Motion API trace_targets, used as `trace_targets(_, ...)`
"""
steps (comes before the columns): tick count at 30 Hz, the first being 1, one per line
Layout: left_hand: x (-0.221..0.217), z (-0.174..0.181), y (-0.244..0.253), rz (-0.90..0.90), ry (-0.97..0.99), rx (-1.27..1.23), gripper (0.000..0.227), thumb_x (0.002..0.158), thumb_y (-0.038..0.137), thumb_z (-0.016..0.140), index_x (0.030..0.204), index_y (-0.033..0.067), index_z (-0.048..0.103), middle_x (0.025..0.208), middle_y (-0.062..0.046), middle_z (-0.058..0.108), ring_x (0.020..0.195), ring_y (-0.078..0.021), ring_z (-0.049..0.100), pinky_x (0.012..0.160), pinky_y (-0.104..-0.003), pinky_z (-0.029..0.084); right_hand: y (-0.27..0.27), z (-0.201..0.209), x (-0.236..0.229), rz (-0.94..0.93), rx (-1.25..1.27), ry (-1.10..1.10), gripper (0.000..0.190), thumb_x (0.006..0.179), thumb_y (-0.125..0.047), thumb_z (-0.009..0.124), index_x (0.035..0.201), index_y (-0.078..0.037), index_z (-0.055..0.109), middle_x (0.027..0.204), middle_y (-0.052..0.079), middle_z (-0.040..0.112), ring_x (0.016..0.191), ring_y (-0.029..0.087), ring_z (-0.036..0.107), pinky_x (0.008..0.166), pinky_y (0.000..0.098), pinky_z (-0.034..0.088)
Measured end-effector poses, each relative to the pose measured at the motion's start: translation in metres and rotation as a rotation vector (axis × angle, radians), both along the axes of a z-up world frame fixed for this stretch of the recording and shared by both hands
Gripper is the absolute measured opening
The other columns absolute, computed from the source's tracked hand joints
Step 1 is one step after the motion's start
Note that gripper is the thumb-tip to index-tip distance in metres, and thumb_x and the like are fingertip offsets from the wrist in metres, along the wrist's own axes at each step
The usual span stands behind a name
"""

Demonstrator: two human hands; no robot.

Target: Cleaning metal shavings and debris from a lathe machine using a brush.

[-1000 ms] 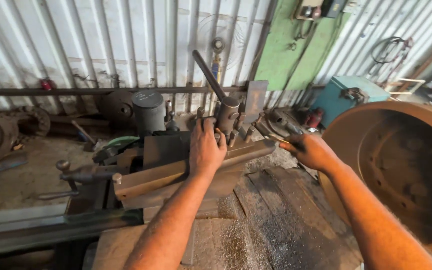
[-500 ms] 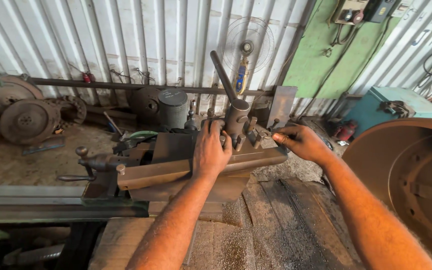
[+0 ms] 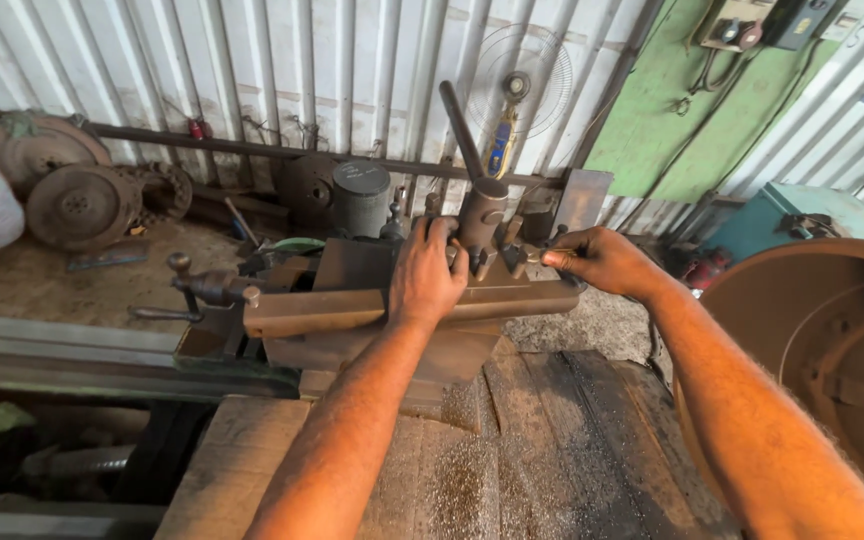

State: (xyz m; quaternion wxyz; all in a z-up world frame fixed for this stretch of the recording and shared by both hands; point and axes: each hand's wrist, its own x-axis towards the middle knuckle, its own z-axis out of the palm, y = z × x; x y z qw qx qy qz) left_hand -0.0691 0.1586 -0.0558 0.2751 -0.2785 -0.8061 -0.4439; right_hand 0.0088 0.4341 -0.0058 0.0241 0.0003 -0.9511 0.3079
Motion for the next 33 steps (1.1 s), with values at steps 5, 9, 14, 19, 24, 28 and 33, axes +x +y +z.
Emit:
trace_targets(5, -0.002, -0.001, 0.001, -0.029, -0.001, -0.007, 0.032, 0.088, 0.018, 0.066, 0.117, 0.0062, 0.059, 0.115, -0.019, 0.062, 0.109, -0.0425, 0.063, 0.095, -0.052, 0.051, -0.010, 0.019, 0.003, -0.094, 0.335, -0.098, 0.061, 0.087, -0.065, 0.061, 0.113, -0.013, 0.079, 0.081, 0.010, 0.077, 0.080, 0.020, 0.072, 0.080, 0.0390, 0.055)
trace_targets(9, -0.002, 0.002, 0.000, -0.001, -0.055, -0.008, 0.031, 0.088, 0.019, 0.066, 0.117, 0.0083, 0.060, 0.116, -0.020, 0.062, 0.107, -0.0424, 0.063, 0.093, -0.051, 0.051, -0.003, 0.017, -0.004, -0.059, 0.338, -0.167, 0.071, 0.088, -0.071, 0.055, 0.106, -0.007, 0.080, 0.082, 0.011, 0.078, 0.083, 0.023, 0.073, 0.080, 0.0407, 0.058)
trace_targets(14, -0.004, -0.003, 0.003, 0.021, -0.011, 0.006, 0.038, 0.086, 0.021, 0.069, 0.120, 0.0076, 0.060, 0.119, -0.022, 0.062, 0.107, -0.0443, 0.062, 0.092, -0.052, 0.051, -0.005, 0.011, -0.005, -0.133, 0.350, -0.208, 0.073, 0.085, -0.075, 0.052, 0.115, -0.014, 0.081, 0.090, 0.018, 0.082, 0.091, 0.030, 0.078, 0.088, 0.0438, 0.059)
trace_targets(19, 0.003, -0.010, 0.004, 0.002, -0.026, -0.021, 0.035, 0.088, 0.023, 0.067, 0.120, 0.0106, 0.061, 0.120, -0.019, 0.063, 0.109, -0.0426, 0.064, 0.095, -0.051, 0.052, 0.001, 0.003, -0.004, -0.098, 0.445, -0.103, 0.079, 0.083, -0.080, 0.050, 0.120, -0.017, 0.079, 0.099, 0.018, 0.080, 0.100, 0.033, 0.075, 0.092, 0.0462, 0.056)
trace_targets(24, 0.000, -0.004, 0.001, -0.005, 0.012, -0.032, 0.031, 0.090, 0.022, 0.065, 0.119, 0.0105, 0.060, 0.124, -0.020, 0.063, 0.110, -0.0443, 0.063, 0.095, -0.052, 0.052, 0.004, -0.005, -0.016, -0.135, 0.375, -0.098, 0.080, 0.079, -0.082, 0.052, 0.118, -0.018, 0.080, 0.103, 0.016, 0.080, 0.104, 0.032, 0.075, 0.095, 0.0474, 0.055)
trace_targets(28, -0.005, -0.010, 0.003, -0.016, -0.040, -0.054, 0.034, 0.089, 0.023, 0.065, 0.120, 0.0096, 0.059, 0.127, -0.021, 0.060, 0.111, -0.0441, 0.063, 0.094, -0.052, 0.052, 0.007, -0.014, -0.017, -0.174, 0.439, -0.025, 0.086, 0.082, -0.084, 0.055, 0.125, -0.012, 0.073, 0.107, 0.020, 0.078, 0.109, 0.036, 0.072, 0.100, 0.0500, 0.052)
trace_targets(33, -0.004, -0.008, 0.008, 0.004, -0.012, -0.031, 0.041, 0.089, 0.024, 0.066, 0.124, 0.0059, 0.054, 0.125, -0.021, 0.060, 0.112, -0.0443, 0.062, 0.093, -0.053, 0.052, -0.010, 0.001, 0.003, -0.180, 0.461, -0.032, 0.082, 0.082, -0.081, 0.052, 0.126, -0.017, 0.078, 0.106, 0.022, 0.078, 0.109, 0.038, 0.073, 0.101, 0.0503, 0.055)
